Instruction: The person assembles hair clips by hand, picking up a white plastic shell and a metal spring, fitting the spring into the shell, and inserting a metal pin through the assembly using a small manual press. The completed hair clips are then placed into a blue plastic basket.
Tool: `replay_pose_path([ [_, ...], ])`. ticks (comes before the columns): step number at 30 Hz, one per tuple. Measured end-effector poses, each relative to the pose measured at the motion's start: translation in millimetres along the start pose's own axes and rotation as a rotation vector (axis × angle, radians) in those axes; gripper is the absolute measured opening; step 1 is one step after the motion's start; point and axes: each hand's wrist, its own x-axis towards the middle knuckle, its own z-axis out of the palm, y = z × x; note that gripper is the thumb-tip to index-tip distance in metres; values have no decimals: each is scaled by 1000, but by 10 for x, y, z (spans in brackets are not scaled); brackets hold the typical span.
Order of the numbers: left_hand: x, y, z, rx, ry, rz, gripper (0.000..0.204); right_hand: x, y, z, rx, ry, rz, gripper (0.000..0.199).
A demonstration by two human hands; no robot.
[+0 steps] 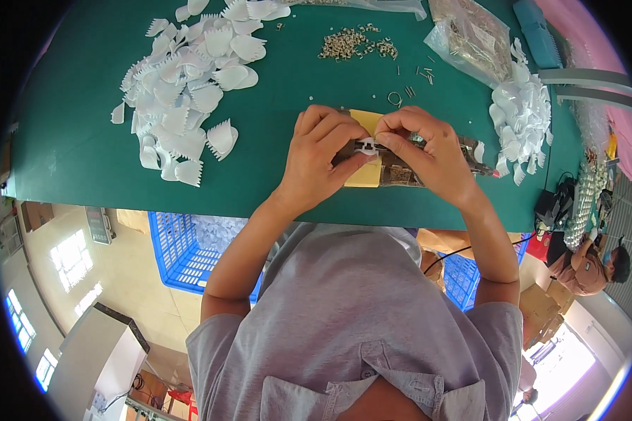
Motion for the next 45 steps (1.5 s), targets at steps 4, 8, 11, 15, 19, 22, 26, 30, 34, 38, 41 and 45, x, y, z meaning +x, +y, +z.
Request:
replay_pose_path([
  [4, -33, -27, 35, -34, 6, -33, 33, -23, -5, 52, -136, 18, -92, 8],
  [8, 5, 41, 5, -29, 11, -32, 29, -47, -19, 78, -163, 26, -119, 8],
  [11, 6, 46, -4, -24, 12, -30, 30, -57, -7, 92, -206, 38, -152, 6],
  [15, -9, 17, 14, -15, 16, -17, 30, -70, 1, 119, -222, 72, -176, 7],
  [19, -29, -9, 26, -49, 8, -52, 34, -111, 57, 253, -236, 219, -290, 13],
  [22, 2, 32, -2, -45, 3, -50, 32, -121, 44, 275, -221, 247, -268, 14],
  [26, 11, 36, -3, -24, 12, -32, 30, -107, 49, 257, -238, 213, -242, 13],
  [30, 5, 31, 11, -17, 31, -24, 29, -85, 15, 137, -159, 93, -152, 8],
  [34, 1, 33, 3, -24, 19, -35, 29, -70, -25, 86, -139, -40, -97, 6],
  [38, 2, 27, 6, -25, 22, -22, 30, -65, -53, 122, -227, -7, -116, 7],
  [41, 2, 37, 9, -27, 20, -25, 30, -56, -52, 148, -260, 46, -145, 6],
  [45, -15, 36, 8, -31, 21, -39, 31, -89, -61, 215, -140, 70, -37, 5],
])
